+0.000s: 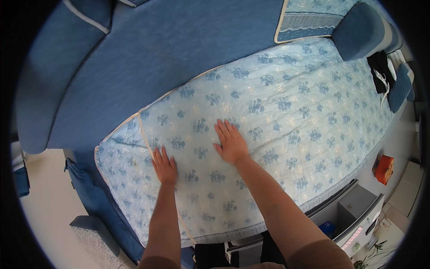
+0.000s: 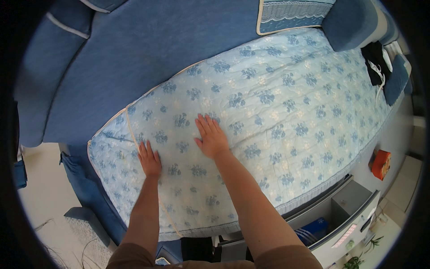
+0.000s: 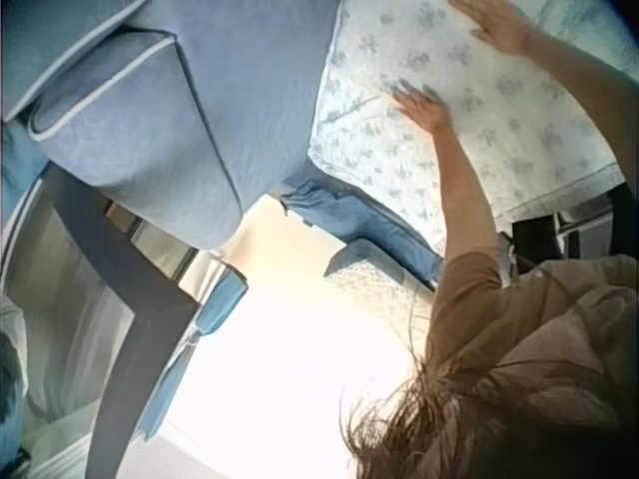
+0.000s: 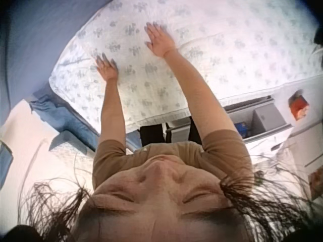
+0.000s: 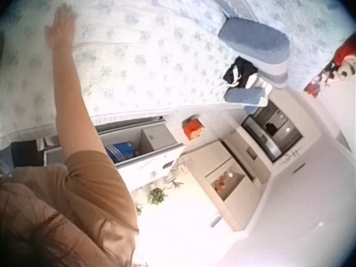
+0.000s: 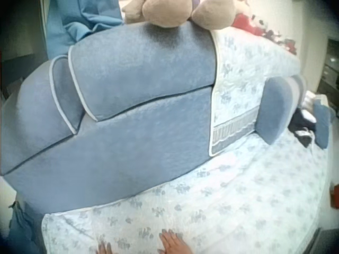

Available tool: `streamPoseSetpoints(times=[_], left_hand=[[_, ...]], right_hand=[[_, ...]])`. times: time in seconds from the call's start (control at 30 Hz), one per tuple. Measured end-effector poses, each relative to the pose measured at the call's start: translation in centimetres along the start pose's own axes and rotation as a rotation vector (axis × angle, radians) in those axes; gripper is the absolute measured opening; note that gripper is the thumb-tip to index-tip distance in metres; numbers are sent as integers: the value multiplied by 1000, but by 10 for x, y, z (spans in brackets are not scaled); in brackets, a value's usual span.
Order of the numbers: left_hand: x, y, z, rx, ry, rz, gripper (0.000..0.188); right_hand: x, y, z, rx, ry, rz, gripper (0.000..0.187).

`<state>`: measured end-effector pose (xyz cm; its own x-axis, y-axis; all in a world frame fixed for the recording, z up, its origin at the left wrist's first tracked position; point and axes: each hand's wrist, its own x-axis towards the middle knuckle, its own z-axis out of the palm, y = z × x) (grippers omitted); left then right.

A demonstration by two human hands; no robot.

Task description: The person arranges a blue sofa by placing a floral patterned cover over the seat cushions and smoothing it out. They then position the back cushions and arrange several stuffed toys along the top of the sofa backrest.

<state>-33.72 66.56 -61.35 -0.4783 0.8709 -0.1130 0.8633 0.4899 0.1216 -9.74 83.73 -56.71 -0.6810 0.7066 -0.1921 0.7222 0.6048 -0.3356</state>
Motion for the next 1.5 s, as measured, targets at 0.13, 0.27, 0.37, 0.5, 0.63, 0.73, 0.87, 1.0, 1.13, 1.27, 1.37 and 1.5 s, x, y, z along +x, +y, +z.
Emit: streamPoseSetpoints(times=[0.13, 0.27, 0.37, 0.5, 0.63, 0.73, 0.87, 1.0, 1.13, 1.27, 1.37, 1.5], left_hand=[[-146, -16, 15, 12, -164, -139, 62], [-259, -4, 11, -48, -350, -184, 68], [-303, -3, -10, -68, -553, -177, 76], [-347, -32, -18, -152, -832, -76, 80], [-372, -55, -26, -381, -1069, -146, 74], [-357, -40, -80, -464, -1048, -239, 68], [-362, -51, -121, -456, -929, -282, 65], [-390, -98, -122, -528, -842, -500, 64], [-440, -162, -83, -701, -673, -712, 69], [-466, -208, -82, -839, -533, -960, 77], [-494, -243, -49, -899, -349, -1097, 85], [-556, -307, 97, -1060, -128, -1434, 88]], right_hand=[[-90, -25, 28, -46, -76, -33, 61], [-188, -58, 37, -33, -213, -77, 58], [-265, -79, 43, -30, -331, -139, 56], [-343, -95, 41, -47, -495, -238, 59], [-366, -99, 16, -184, -791, -333, 56], [-358, -91, 14, -193, -953, -242, 52], [-319, -110, -23, -229, -1058, 63, 49], [-306, -131, -26, -248, -937, 153, 45], [-299, -166, -7, -235, -944, 94, 47], [-282, -247, -6, -299, -1037, -70, 56], [-266, -289, 31, -235, -990, -200, 58], [-237, -372, 69, -271, -1031, -241, 59]])
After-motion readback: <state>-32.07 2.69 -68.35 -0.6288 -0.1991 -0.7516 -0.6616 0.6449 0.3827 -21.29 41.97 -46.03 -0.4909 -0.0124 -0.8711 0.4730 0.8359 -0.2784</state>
